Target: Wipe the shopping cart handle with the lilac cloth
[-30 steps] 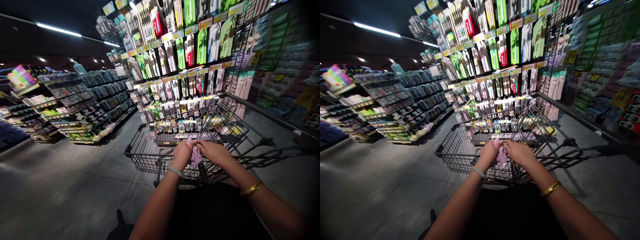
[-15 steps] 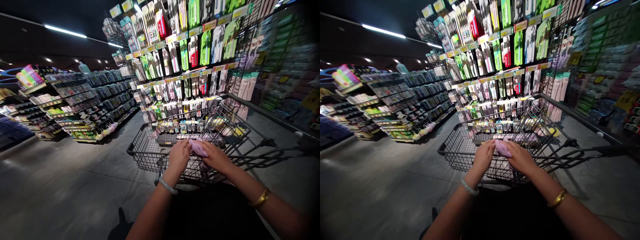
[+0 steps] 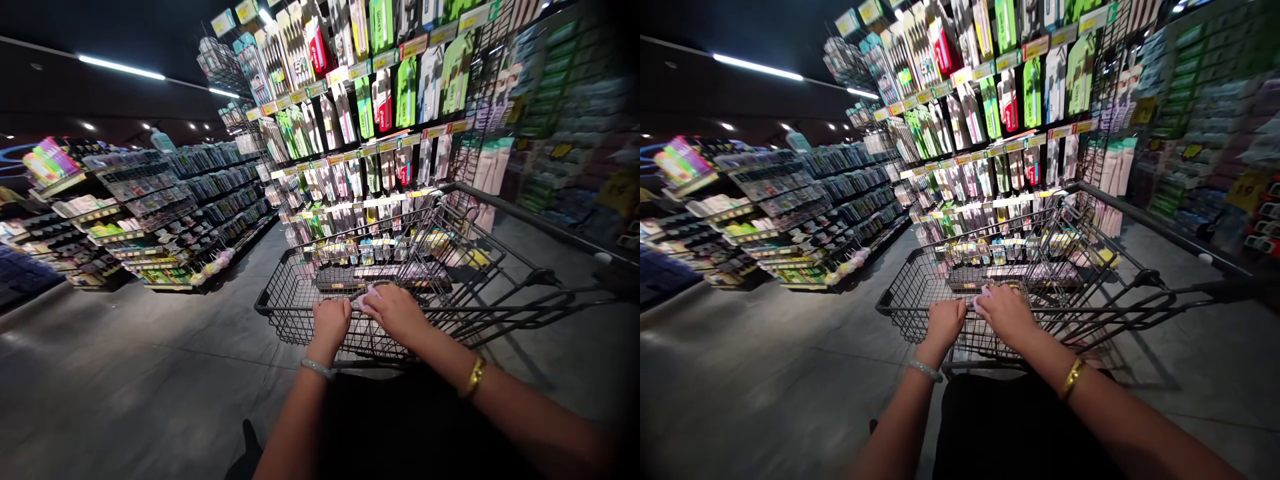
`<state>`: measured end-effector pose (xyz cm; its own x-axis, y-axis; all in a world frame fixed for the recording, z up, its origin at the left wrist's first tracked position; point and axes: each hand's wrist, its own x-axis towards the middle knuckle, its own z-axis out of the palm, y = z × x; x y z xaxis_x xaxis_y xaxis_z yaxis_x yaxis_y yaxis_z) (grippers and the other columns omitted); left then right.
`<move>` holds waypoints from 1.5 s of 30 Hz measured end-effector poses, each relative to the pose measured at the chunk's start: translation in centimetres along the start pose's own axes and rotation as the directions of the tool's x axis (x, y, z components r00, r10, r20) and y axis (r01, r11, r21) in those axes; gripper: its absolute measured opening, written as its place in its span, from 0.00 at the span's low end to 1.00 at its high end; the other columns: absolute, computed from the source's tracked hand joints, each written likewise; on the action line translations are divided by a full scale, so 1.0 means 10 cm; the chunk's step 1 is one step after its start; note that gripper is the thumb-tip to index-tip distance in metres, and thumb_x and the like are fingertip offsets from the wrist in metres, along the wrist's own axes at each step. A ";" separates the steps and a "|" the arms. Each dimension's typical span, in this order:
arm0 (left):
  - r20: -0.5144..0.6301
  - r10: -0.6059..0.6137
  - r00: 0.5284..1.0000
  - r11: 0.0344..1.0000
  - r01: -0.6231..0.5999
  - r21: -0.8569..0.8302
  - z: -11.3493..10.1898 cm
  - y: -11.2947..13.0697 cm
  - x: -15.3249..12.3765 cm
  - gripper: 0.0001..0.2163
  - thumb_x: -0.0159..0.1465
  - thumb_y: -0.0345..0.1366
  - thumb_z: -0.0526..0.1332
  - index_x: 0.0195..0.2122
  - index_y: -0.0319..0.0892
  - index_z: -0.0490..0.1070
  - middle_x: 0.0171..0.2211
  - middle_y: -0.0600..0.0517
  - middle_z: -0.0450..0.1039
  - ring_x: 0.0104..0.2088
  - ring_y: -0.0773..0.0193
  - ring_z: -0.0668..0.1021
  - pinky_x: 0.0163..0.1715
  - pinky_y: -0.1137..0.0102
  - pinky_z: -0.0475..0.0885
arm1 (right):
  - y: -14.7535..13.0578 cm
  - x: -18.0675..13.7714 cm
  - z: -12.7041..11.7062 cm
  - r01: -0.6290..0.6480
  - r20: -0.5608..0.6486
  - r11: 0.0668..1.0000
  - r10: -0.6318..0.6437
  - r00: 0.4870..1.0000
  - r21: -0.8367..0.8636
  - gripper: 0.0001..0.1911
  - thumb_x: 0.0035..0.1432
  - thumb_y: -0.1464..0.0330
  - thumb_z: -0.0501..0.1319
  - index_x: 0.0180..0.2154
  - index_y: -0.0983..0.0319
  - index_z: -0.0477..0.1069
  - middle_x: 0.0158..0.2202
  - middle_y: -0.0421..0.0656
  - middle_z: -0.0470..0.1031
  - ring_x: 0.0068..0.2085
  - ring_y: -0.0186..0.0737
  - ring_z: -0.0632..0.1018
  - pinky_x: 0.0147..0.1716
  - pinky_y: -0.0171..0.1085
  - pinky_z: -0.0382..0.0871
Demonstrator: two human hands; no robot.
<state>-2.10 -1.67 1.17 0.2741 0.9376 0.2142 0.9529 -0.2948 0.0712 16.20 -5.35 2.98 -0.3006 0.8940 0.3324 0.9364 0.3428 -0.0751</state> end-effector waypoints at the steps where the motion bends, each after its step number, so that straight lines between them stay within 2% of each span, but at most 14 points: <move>1: -0.008 -0.003 1.000 1.000 0.003 -0.001 0.00 0.02 -0.01 0.23 0.73 0.40 0.44 0.35 0.41 0.77 0.35 0.45 0.80 0.41 0.56 0.78 0.45 0.60 0.62 | 0.05 -0.01 -0.03 -0.058 0.041 0.998 0.058 0.997 -0.014 0.20 0.70 0.55 0.48 0.48 0.55 0.74 0.46 0.49 0.75 0.46 0.46 0.73 0.42 0.40 0.62; 5: -0.030 -0.027 0.999 1.000 0.027 0.012 0.02 0.12 -0.04 0.23 0.72 0.41 0.44 0.34 0.41 0.78 0.33 0.44 0.79 0.39 0.54 0.78 0.47 0.57 0.63 | 0.18 0.06 -0.11 -0.272 0.184 0.960 0.280 0.942 -0.066 0.24 0.70 0.55 0.46 0.43 0.60 0.75 0.39 0.50 0.78 0.40 0.46 0.77 0.35 0.38 0.63; 9: -0.055 -0.015 0.998 0.997 0.011 -0.072 0.07 0.13 -0.08 0.20 0.72 0.38 0.44 0.51 0.42 0.74 0.35 0.46 0.80 0.41 0.56 0.79 0.57 0.51 0.58 | 0.04 0.25 -0.06 -0.197 0.284 0.978 0.172 0.943 0.062 0.19 0.68 0.58 0.51 0.42 0.60 0.76 0.42 0.49 0.79 0.44 0.47 0.78 0.40 0.39 0.64; 13: -0.143 0.016 0.990 0.960 -0.055 -0.276 0.18 0.05 -0.22 0.27 0.73 0.38 0.42 0.72 0.40 0.40 0.60 0.42 0.69 0.62 0.57 0.68 0.67 0.49 0.43 | -0.03 0.38 0.09 -0.243 0.224 0.884 0.163 0.961 0.398 0.19 0.68 0.60 0.49 0.42 0.58 0.76 0.44 0.47 0.78 0.48 0.45 0.76 0.44 0.38 0.64; 16: -0.200 0.117 0.973 0.943 -0.172 -0.284 0.28 0.11 -0.31 0.38 0.70 0.50 0.49 0.72 0.41 0.27 0.72 0.38 0.43 0.71 0.49 0.47 0.66 0.41 0.33 | -0.01 0.44 0.15 -0.350 0.237 0.641 0.258 0.937 0.683 0.21 0.68 0.56 0.48 0.41 0.61 0.75 0.44 0.47 0.79 0.46 0.45 0.77 0.46 0.40 0.67; 18: -0.221 0.157 0.963 0.942 -0.213 -0.260 0.34 0.22 -0.32 0.47 0.64 0.57 0.57 0.72 0.43 0.27 0.72 0.37 0.36 0.71 0.43 0.42 0.64 0.36 0.33 | -0.04 0.46 0.12 -0.399 0.322 0.343 0.261 0.910 0.850 0.24 0.67 0.51 0.48 0.42 0.61 0.74 0.44 0.48 0.79 0.46 0.44 0.78 0.47 0.41 0.69; 20: -0.267 0.108 0.958 0.949 -0.179 -0.258 0.39 0.34 -0.27 0.48 0.61 0.56 0.62 0.72 0.44 0.33 0.72 0.36 0.38 0.71 0.40 0.45 0.63 0.35 0.35 | -0.09 0.45 0.03 -0.438 0.427 0.035 0.164 0.889 0.898 0.29 0.65 0.45 0.47 0.43 0.61 0.73 0.44 0.48 0.80 0.45 0.43 0.79 0.47 0.41 0.71; 22: -0.341 0.033 0.940 0.946 -0.139 -0.293 0.41 0.41 -0.17 0.43 0.61 0.49 0.64 0.71 0.44 0.43 0.69 0.35 0.49 0.69 0.42 0.53 0.64 0.37 0.43 | -0.13 0.43 -0.08 -0.431 0.436 -0.083 0.053 0.898 0.898 0.32 0.62 0.41 0.48 0.43 0.60 0.74 0.44 0.48 0.80 0.45 0.43 0.79 0.48 0.42 0.72; 24: -0.411 0.016 0.912 0.918 -0.176 -0.355 0.36 0.42 -0.07 0.35 0.61 0.42 0.65 0.68 0.43 0.53 0.63 0.37 0.61 0.64 0.46 0.63 0.63 0.44 0.56 | -0.09 0.40 -0.16 -0.371 0.371 0.005 0.006 0.929 0.929 0.35 0.61 0.40 0.48 0.44 0.61 0.75 0.45 0.48 0.80 0.48 0.44 0.79 0.51 0.42 0.70; 27: -0.430 0.085 0.899 0.863 -0.282 -0.419 0.14 0.31 0.06 0.26 0.61 0.34 0.63 0.61 0.46 0.64 0.51 0.45 0.70 0.52 0.54 0.72 0.53 0.58 0.69 | 0.07 0.38 -0.16 -0.274 0.275 0.351 0.047 0.960 0.895 0.36 0.64 0.42 0.44 0.51 0.63 0.73 0.52 0.51 0.77 0.54 0.47 0.76 0.57 0.45 0.66; 32: -0.536 -0.003 0.844 0.920 -0.207 -0.332 -0.32 0.05 0.20 0.22 0.61 0.31 0.60 0.58 0.47 0.69 0.50 0.46 0.70 0.51 0.55 0.71 0.53 0.60 0.68 | 0.23 0.26 -0.02 -0.267 0.191 0.910 0.214 0.958 0.316 0.32 0.69 0.50 0.43 0.63 0.61 0.62 0.53 0.55 0.76 0.53 0.55 0.77 0.50 0.51 0.69; 37: -0.409 0.177 0.895 0.954 -0.258 -0.151 -0.20 0.04 0.15 0.18 0.65 0.35 0.58 0.56 0.52 0.72 0.50 0.46 0.71 0.51 0.53 0.71 0.51 0.59 0.67 | 0.08 0.15 0.04 -0.150 0.247 0.989 0.142 0.959 0.014 0.27 0.71 0.58 0.42 0.42 0.63 0.77 0.36 0.52 0.81 0.39 0.49 0.82 0.38 0.41 0.71; 41: -0.211 0.258 0.943 0.911 -0.310 -0.272 0.01 0.12 0.01 0.18 0.67 0.36 0.56 0.57 0.48 0.69 0.45 0.48 0.74 0.46 0.58 0.73 0.48 0.64 0.68 | 0.08 0.12 0.00 -0.092 0.196 0.995 0.095 0.976 -0.026 0.26 0.71 0.61 0.42 0.42 0.64 0.77 0.36 0.53 0.81 0.38 0.48 0.82 0.37 0.40 0.71; 45: -0.073 0.311 0.948 0.902 -0.319 -0.292 -0.07 0.16 -0.01 0.22 0.62 0.53 0.62 0.52 0.46 0.72 0.41 0.49 0.74 0.44 0.56 0.75 0.45 0.65 0.68 | 0.17 0.06 -0.03 -0.039 0.254 0.996 0.058 0.966 -0.077 0.24 0.70 0.64 0.43 0.40 0.64 0.77 0.36 0.53 0.81 0.38 0.47 0.82 0.35 0.38 0.70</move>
<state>-0.68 -2.38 1.90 0.5466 0.7832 0.2964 0.7341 -0.6184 0.2803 17.70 -4.35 3.34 -0.2821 0.9562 0.0783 0.9587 0.2841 -0.0157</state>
